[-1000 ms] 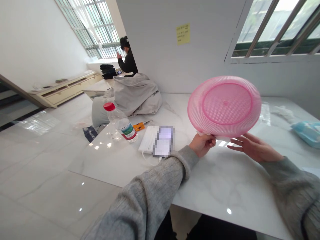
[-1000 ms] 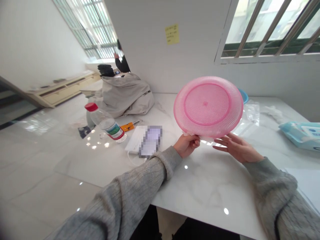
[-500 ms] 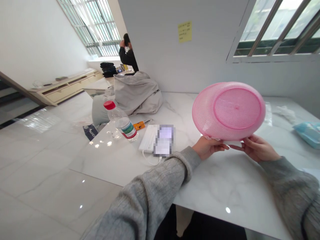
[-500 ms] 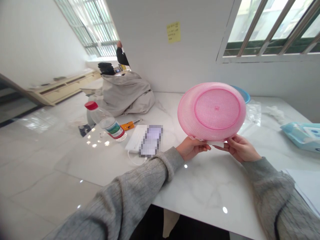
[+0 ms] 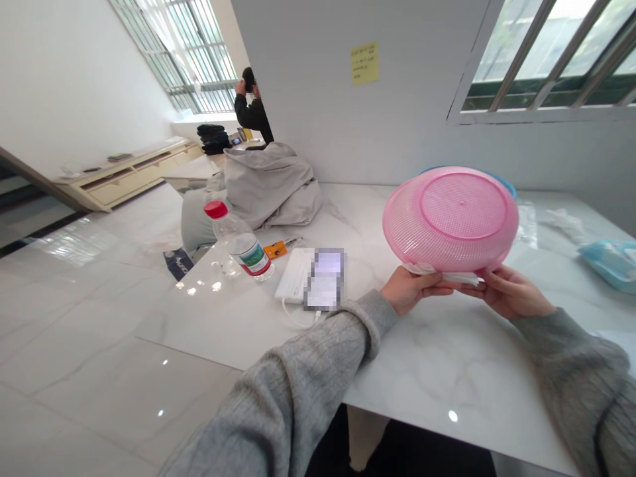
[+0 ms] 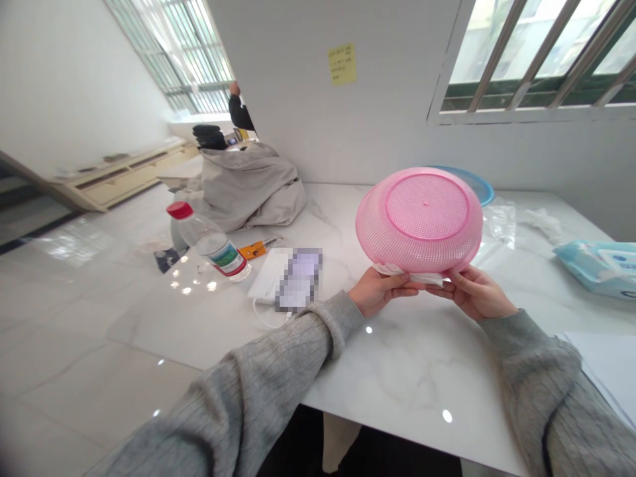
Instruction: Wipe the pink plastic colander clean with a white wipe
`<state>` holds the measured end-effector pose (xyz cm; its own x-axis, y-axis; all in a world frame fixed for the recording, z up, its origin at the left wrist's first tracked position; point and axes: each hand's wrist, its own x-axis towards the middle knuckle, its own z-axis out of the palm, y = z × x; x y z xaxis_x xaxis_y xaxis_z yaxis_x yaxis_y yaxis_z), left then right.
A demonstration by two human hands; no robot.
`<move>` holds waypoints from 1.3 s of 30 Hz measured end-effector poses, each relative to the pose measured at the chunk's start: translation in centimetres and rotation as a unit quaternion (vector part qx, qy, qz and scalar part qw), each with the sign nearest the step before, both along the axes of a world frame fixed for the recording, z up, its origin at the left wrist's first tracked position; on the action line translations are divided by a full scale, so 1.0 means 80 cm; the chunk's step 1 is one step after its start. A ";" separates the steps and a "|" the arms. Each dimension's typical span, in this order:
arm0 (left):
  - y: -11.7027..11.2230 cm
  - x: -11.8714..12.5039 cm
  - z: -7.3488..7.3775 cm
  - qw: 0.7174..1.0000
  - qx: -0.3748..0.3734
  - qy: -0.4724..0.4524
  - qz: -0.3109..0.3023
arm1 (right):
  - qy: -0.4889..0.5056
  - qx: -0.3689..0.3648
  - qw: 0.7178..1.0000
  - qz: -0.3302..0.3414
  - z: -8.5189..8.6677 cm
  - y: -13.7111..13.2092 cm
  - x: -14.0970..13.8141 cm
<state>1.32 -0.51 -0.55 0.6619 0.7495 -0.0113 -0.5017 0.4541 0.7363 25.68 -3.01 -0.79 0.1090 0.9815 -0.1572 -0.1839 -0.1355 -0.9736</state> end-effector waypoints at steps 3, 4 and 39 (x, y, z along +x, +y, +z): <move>0.004 0.001 -0.003 0.999 0.014 0.033 0.021 | 0.018 -0.017 0.999 0.023 -0.004 0.001 0.002; 0.004 0.001 -0.004 0.998 0.020 0.042 0.031 | 0.019 -0.015 0.999 0.025 -0.005 0.002 0.004; 0.007 0.002 -0.006 0.991 0.100 0.091 0.024 | 0.011 0.047 0.995 0.087 -0.009 0.003 0.009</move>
<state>1.44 0.06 -1.04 0.6256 0.7798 0.0251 -0.3704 0.2686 0.8892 26.38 -2.77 -1.53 -0.0667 0.9957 -0.0646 -0.1872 -0.0761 -0.9794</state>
